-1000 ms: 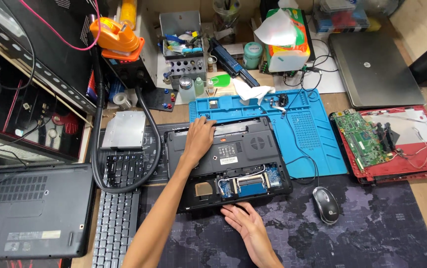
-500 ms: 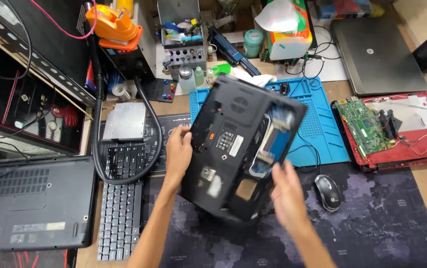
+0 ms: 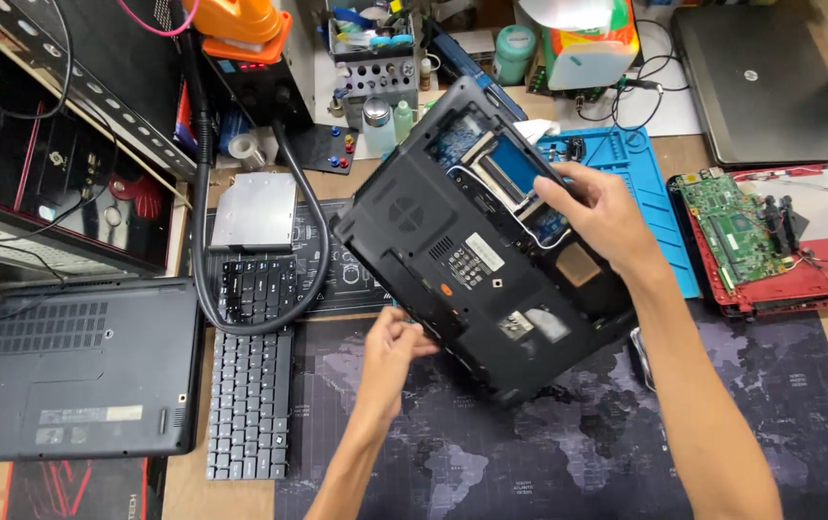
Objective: Disassembling a laptop by removing screws, prying the case open, and disconnecting internal components.
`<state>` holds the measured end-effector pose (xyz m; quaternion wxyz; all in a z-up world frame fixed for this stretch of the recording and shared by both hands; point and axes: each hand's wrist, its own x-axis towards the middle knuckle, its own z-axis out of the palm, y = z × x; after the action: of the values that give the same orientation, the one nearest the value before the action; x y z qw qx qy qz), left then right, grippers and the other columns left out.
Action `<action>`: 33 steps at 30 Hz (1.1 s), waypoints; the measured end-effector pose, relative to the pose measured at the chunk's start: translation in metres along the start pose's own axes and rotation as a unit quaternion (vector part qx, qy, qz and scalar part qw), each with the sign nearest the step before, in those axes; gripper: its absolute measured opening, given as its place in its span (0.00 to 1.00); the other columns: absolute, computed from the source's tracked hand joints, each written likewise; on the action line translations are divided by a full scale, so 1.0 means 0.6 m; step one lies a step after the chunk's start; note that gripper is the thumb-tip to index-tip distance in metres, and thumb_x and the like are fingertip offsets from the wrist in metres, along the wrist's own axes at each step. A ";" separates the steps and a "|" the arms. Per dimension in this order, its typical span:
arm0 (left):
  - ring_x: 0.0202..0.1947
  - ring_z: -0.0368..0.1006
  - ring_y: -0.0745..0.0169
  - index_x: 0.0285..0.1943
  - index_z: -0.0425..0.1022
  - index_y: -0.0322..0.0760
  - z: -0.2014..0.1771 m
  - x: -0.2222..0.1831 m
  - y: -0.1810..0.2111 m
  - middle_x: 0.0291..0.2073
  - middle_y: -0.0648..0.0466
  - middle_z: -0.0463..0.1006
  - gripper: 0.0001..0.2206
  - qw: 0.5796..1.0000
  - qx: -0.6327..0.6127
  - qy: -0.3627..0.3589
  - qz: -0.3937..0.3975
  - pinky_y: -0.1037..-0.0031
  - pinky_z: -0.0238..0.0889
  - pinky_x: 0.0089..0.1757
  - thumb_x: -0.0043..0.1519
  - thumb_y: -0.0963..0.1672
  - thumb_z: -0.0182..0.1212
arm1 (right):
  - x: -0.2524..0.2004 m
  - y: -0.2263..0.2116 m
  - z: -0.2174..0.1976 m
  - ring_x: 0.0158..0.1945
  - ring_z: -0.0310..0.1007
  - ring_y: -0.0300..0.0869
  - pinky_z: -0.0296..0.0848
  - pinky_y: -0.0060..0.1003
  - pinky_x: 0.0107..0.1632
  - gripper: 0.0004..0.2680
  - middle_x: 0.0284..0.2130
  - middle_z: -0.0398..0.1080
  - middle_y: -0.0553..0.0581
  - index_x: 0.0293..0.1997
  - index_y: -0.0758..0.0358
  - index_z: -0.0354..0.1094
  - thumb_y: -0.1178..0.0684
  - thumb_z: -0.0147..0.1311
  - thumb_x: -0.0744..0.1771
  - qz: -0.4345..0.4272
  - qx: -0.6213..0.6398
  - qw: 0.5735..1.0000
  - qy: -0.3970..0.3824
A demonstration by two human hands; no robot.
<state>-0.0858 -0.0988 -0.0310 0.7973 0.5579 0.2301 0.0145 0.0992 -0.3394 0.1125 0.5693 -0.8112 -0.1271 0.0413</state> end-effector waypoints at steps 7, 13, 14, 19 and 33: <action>0.41 0.84 0.37 0.52 0.71 0.20 0.052 -0.047 0.028 0.39 0.29 0.82 0.16 0.986 -0.114 -0.069 -0.100 0.57 0.78 0.47 0.56 0.36 0.64 | 0.056 -0.073 0.009 0.43 0.72 0.33 0.72 0.45 0.58 0.07 0.34 0.78 0.52 0.49 0.53 0.78 0.49 0.63 0.68 -0.103 -0.111 0.984 -0.093; 0.53 0.79 0.37 0.65 0.64 0.20 0.078 -0.036 0.035 0.55 0.29 0.76 0.25 0.979 -0.122 -0.126 -0.109 0.57 0.72 0.55 0.58 0.37 0.63 | 0.070 -0.130 0.024 0.46 0.80 0.55 0.71 0.53 0.55 0.07 0.32 0.79 0.62 0.46 0.53 0.77 0.47 0.62 0.67 -0.143 -0.194 0.963 -0.125; 0.53 0.79 0.35 0.65 0.63 0.20 0.076 -0.026 0.026 0.56 0.29 0.74 0.25 0.975 -0.136 -0.139 -0.108 0.55 0.71 0.55 0.58 0.37 0.62 | 0.068 -0.137 0.027 0.43 0.80 0.55 0.72 0.51 0.53 0.07 0.30 0.78 0.62 0.46 0.53 0.76 0.47 0.63 0.67 -0.152 -0.212 0.958 -0.123; 0.52 0.78 0.33 0.66 0.62 0.20 0.070 0.012 0.007 0.58 0.33 0.73 0.25 0.964 -0.196 -0.155 -0.087 0.52 0.70 0.55 0.59 0.37 0.62 | 0.050 -0.159 0.056 0.22 0.71 0.47 0.71 0.40 0.35 0.07 0.18 0.73 0.58 0.45 0.52 0.79 0.45 0.63 0.68 -0.189 -0.265 0.940 -0.099; 0.39 0.71 0.64 0.46 0.70 0.37 0.039 -0.047 0.133 0.38 0.52 0.74 0.08 0.965 0.076 0.158 0.197 0.73 0.66 0.44 0.65 0.37 0.45 | 0.020 -0.144 0.087 0.14 0.63 0.39 0.57 0.32 0.16 0.12 0.20 0.75 0.48 0.46 0.54 0.79 0.39 0.56 0.69 -0.400 -0.401 0.824 -0.026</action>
<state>-0.0833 -0.0975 0.0567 0.6879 0.6414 0.2392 0.2413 0.0857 -0.2610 0.1759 0.1573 -0.8446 -0.4602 -0.2238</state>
